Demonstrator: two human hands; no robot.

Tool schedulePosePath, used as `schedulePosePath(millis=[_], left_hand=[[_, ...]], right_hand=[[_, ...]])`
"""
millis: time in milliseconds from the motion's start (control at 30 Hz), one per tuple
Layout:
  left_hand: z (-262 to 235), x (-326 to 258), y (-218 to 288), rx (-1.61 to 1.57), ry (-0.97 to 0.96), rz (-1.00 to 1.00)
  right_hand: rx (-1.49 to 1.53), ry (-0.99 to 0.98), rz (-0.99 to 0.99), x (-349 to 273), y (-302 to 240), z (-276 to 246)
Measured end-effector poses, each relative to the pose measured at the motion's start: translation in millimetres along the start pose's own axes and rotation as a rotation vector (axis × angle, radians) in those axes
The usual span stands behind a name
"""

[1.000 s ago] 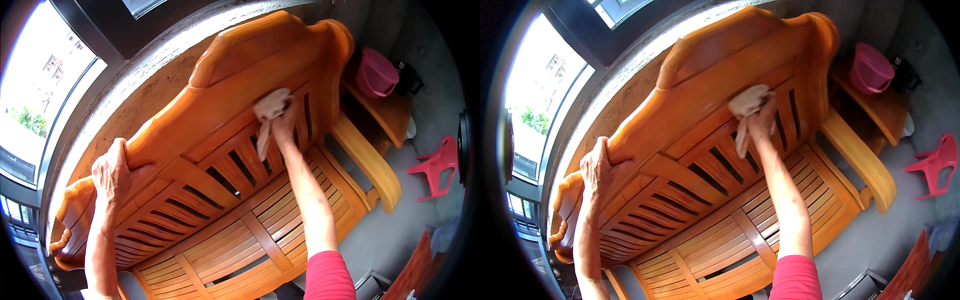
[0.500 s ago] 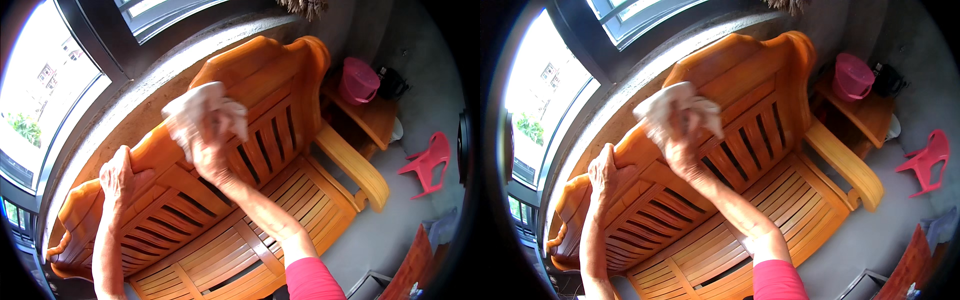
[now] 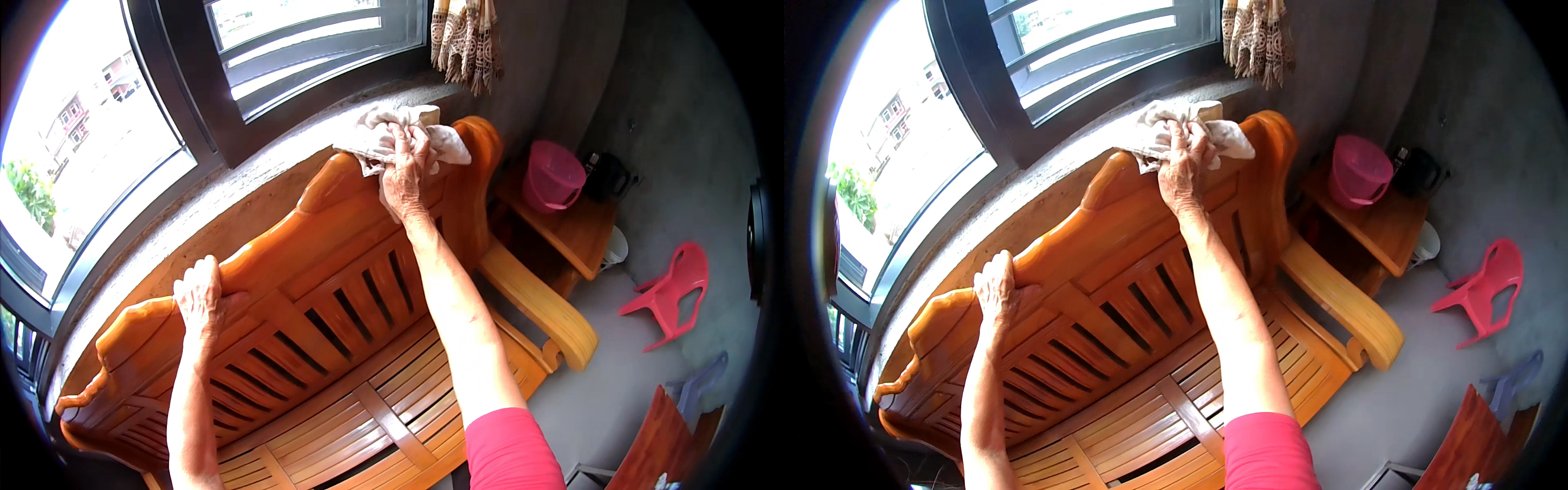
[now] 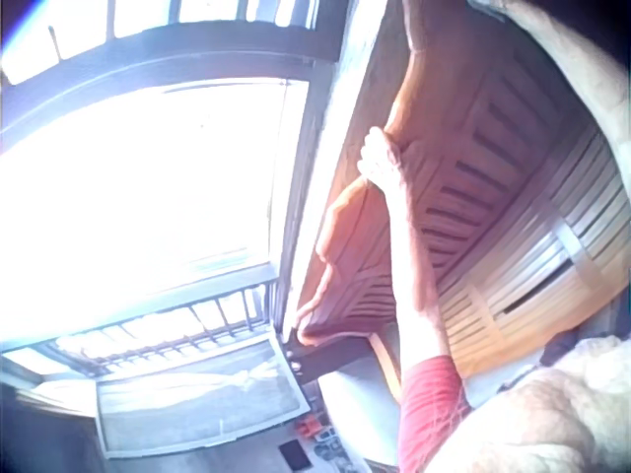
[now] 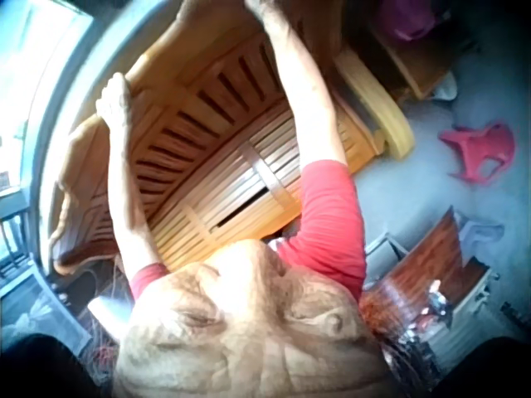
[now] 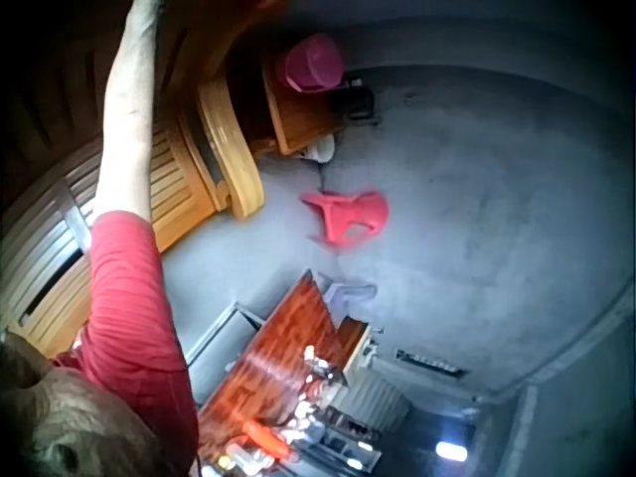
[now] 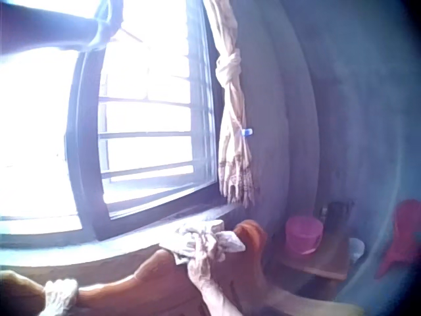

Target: The person wipes a window frame and then thoroughly cleans a wooden bench using a white cloth. They wipe the backrest, seat, and armrests of the bench in a systematic manner.

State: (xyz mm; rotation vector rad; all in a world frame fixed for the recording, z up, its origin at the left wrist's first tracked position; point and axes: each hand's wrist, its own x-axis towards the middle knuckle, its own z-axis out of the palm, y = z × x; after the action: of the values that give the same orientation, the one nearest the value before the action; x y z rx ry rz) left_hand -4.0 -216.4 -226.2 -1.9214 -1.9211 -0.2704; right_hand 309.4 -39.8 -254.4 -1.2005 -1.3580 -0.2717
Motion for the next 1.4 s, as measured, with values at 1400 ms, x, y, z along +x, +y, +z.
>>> schedulePosePath(millis=[1400], left_hand=[[21.4,2.4,-7.5,0.061,0.073,0.003]], right_hand=[[0.434,-0.239,0.92,-209.4,117.3,21.6]])
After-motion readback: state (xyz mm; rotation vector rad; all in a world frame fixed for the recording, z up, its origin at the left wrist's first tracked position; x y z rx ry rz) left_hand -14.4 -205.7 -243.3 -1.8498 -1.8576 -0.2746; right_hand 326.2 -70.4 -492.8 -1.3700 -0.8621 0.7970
